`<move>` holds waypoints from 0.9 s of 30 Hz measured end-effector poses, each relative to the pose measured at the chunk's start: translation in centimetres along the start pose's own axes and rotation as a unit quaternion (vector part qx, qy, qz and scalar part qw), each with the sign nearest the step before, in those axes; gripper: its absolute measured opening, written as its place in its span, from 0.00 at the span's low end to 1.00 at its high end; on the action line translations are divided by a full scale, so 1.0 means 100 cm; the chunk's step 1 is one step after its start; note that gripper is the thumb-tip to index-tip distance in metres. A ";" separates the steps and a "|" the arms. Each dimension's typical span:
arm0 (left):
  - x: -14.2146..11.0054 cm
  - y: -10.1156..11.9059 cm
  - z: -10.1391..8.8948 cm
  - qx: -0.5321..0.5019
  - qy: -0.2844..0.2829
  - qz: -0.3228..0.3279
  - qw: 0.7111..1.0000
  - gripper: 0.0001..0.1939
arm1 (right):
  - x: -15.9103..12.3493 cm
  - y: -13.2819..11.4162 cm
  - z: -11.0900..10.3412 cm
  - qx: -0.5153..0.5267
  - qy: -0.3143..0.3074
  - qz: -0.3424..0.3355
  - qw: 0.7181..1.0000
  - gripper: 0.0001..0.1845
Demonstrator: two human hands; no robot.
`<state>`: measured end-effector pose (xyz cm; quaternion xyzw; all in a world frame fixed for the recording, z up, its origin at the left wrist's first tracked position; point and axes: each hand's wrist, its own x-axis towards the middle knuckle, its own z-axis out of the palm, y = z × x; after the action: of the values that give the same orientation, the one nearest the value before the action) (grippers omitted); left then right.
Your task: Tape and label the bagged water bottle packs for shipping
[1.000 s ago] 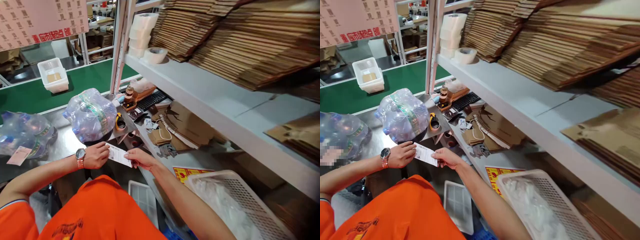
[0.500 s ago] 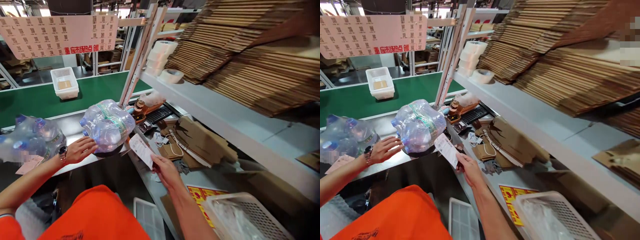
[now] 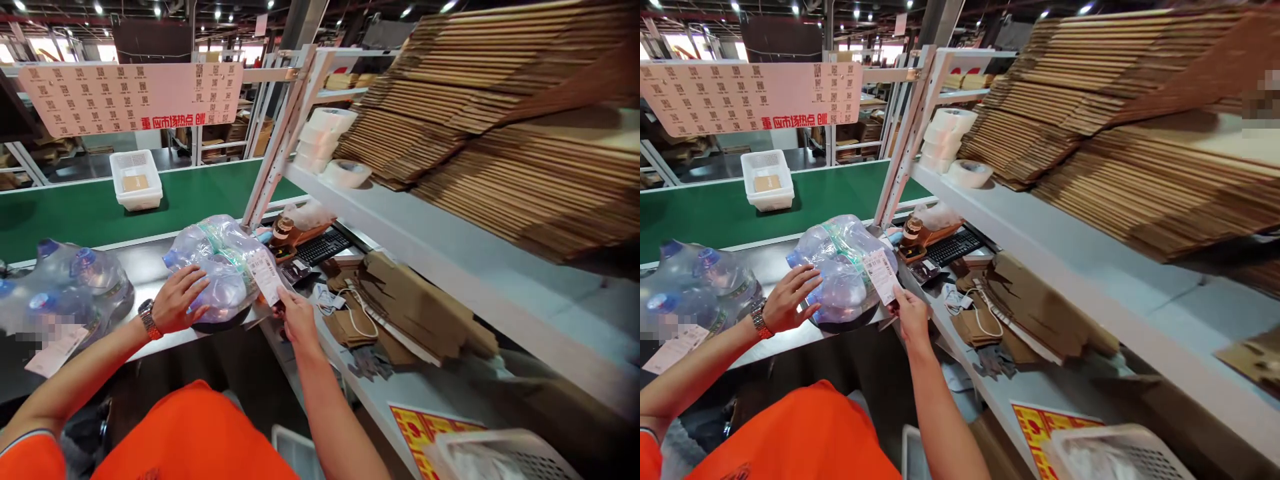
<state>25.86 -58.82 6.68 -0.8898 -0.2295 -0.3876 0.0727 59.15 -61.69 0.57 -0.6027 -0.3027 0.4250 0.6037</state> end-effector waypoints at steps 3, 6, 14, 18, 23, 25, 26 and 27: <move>0.003 0.002 0.016 0.006 -0.034 -0.015 0.999 0.30 | 0.014 0.003 0.010 -0.008 -0.015 0.035 0.999 0.37; 0.008 0.004 0.033 0.011 -0.071 -0.026 0.997 0.30 | 0.028 0.006 0.019 -0.027 -0.033 0.025 0.999 0.36; 0.032 0.014 0.089 0.052 -0.162 -0.066 0.983 0.37 | 0.052 0.012 0.026 -0.111 -0.076 -0.005 0.991 0.44; 0.033 0.015 0.114 0.079 -0.178 -0.099 0.976 0.42 | 0.052 0.009 0.023 -0.152 -0.089 -0.023 0.984 0.46; 0.030 0.015 0.129 0.093 -0.171 -0.109 0.975 0.41 | 0.051 0.007 0.019 -0.190 -0.095 -0.028 0.977 0.46; 0.029 0.015 0.131 0.094 -0.168 -0.109 0.975 0.40 | 0.052 0.007 0.018 -0.210 -0.096 -0.032 0.973 0.44; 0.029 0.016 0.131 0.094 -0.166 -0.108 0.976 0.40 | 0.053 0.006 0.017 -0.222 -0.097 -0.036 0.970 0.44; 0.029 0.016 0.132 0.095 -0.163 -0.106 0.976 0.40 | 0.053 0.005 0.017 -0.235 -0.100 -0.042 0.966 0.43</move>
<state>36.95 -55.15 -0.24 -0.9008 -0.3670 -0.2191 0.0764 60.05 -56.26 -0.56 -0.6688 -0.4782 0.3744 0.4287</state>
